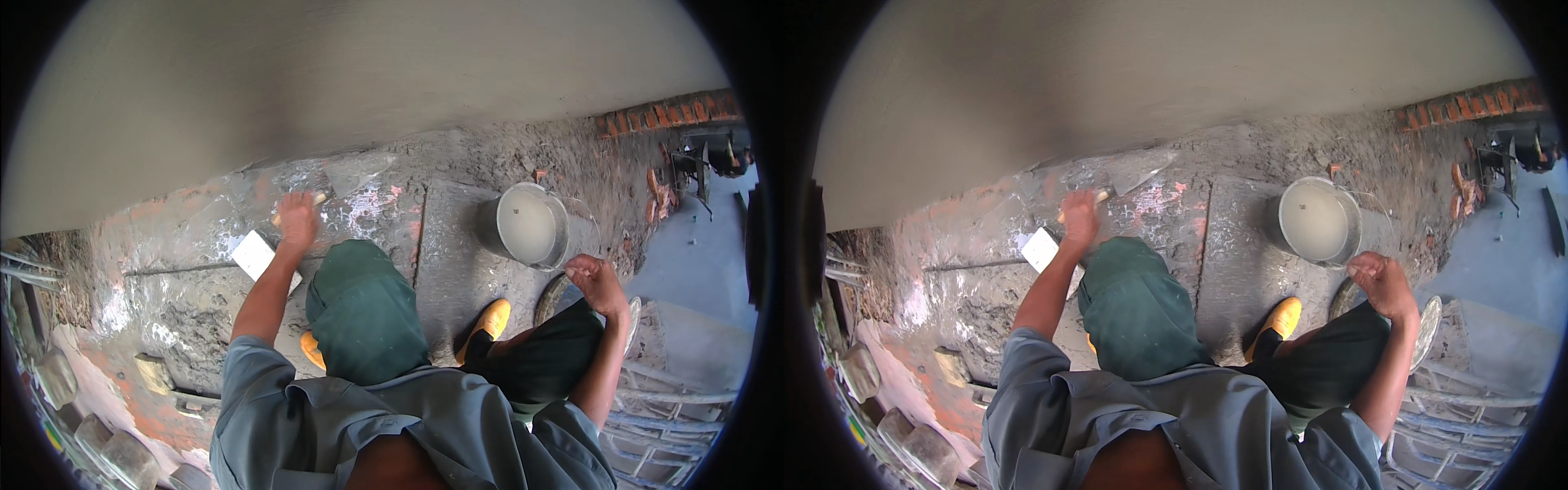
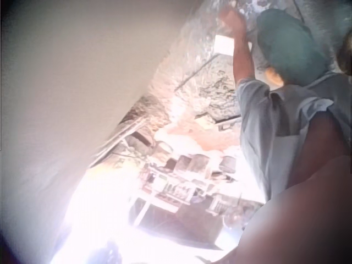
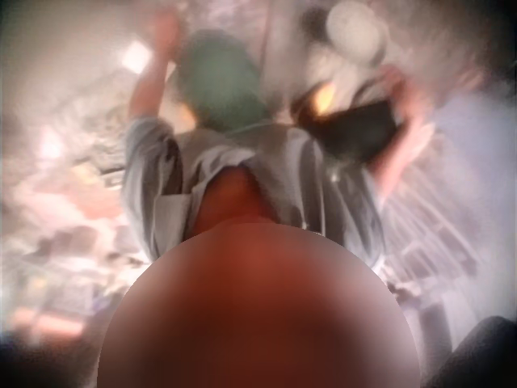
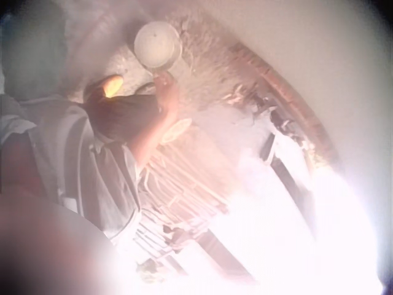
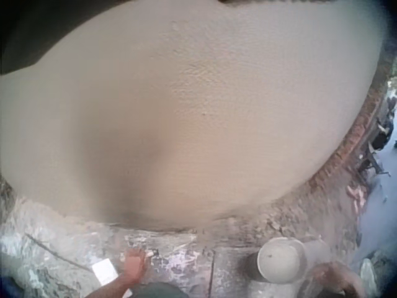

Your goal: The person kneels on the ground and smooths a wet plastered wall using a white rectangular float and a trowel. They repeatedly dip the float into a bucket of water and wipe the wall surface to even out the finish.

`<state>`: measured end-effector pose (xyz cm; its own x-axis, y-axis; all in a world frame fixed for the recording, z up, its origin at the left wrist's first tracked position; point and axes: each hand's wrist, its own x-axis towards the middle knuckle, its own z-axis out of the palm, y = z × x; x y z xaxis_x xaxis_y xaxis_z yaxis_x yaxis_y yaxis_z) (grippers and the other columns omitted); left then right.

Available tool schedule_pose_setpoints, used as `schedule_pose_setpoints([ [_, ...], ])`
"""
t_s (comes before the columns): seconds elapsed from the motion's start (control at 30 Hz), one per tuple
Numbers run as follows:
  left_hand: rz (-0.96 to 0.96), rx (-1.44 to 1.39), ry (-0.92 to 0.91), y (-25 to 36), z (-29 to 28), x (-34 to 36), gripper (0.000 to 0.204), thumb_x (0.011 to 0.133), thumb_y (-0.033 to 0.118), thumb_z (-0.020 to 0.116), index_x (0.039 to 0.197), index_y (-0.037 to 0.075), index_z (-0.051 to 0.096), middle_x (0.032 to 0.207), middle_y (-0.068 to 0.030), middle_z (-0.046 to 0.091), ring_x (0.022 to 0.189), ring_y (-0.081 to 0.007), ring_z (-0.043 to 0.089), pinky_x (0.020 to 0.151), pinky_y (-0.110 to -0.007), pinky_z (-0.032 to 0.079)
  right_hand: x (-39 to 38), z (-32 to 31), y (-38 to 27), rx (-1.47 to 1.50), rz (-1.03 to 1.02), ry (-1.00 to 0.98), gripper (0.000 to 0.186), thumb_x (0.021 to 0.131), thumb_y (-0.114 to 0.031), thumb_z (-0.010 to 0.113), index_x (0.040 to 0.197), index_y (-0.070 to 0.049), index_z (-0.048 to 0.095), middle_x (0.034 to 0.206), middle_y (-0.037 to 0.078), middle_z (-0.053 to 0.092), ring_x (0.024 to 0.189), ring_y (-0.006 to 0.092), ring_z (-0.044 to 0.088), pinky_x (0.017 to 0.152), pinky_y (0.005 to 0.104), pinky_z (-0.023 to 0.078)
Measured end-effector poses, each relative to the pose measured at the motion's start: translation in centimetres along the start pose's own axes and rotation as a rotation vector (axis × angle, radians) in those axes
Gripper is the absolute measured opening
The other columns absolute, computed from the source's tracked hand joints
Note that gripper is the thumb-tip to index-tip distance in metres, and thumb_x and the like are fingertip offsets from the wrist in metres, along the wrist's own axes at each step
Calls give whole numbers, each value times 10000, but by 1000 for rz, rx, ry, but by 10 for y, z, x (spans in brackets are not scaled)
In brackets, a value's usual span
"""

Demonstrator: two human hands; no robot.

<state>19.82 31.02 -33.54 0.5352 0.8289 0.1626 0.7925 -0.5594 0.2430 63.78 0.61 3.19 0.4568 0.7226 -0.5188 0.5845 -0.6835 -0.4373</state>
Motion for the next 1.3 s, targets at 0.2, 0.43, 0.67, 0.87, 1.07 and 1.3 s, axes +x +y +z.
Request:
schedule_pose_setpoints([
  [0.2, -67, -137, -241, 78, -27, 78, 250, 846, 166, 694, 1046, 23, 649, 1024, -220, 679, 991, -420, 653, 854, -528, 514, -22, -10, 13, 5, -68, 36, 178, 938, -150, 719, 1005, 14, 703, 913, 77, 692, 834, 153, 638, 741, 323, 506],
  [0.43, -116, -213, -278, 123, -140, 138, 295, 850, 205, 731, 1089, 42, 672, 974, -239, 706, 920, -412, 687, 803, -480, 533, -22, -17, 31, 98, -78, 24, 176, 934, -139, 717, 1003, 21, 692, 914, 83, 669, 816, 163, 619, 708, 313, 496],
  [0.67, 48, -438, -80, 113, -199, 127, 321, 877, 192, 716, 1147, 37, 636, 1031, -241, 696, 972, -439, 669, 799, -490, 518, -16, -22, 34, 182, -75, 1, 158, 923, -103, 712, 1016, 21, 681, 891, 90, 659, 802, 164, 615, 705, 308, 494],
  [0.87, 85, -260, -304, 59, -117, 75, 368, 886, 167, 696, 1202, 50, 549, 1058, -254, 662, 965, -454, 655, 818, -497, 517, -24, -29, 31, 93, -130, 44, 168, 913, -98, 714, 1024, 24, 681, 897, 81, 668, 823, 169, 639, 727, 304, 499],
  [1.07, -66, -33, -524, 31, -41, 63, 360, 868, 213, 719, 1134, 23, 570, 1084, -249, 680, 1015, -433, 663, 856, -524, 525, -35, -27, 25, 84, -139, 66, 199, 914, -138, 731, 1039, 12, 691, 899, 87, 673, 829, 171, 647, 738, 326, 504],
  [1.3, -103, -159, -413, 45, -110, 101, 372, 855, 203, 731, 1173, 30, 646, 994, -238, 707, 959, -406, 685, 821, -496, 531, -31, -27, 25, 100, -104, 55, 203, 915, -148, 730, 1029, 14, 689, 894, 92, 673, 820, 183, 650, 732, 326, 507],
])
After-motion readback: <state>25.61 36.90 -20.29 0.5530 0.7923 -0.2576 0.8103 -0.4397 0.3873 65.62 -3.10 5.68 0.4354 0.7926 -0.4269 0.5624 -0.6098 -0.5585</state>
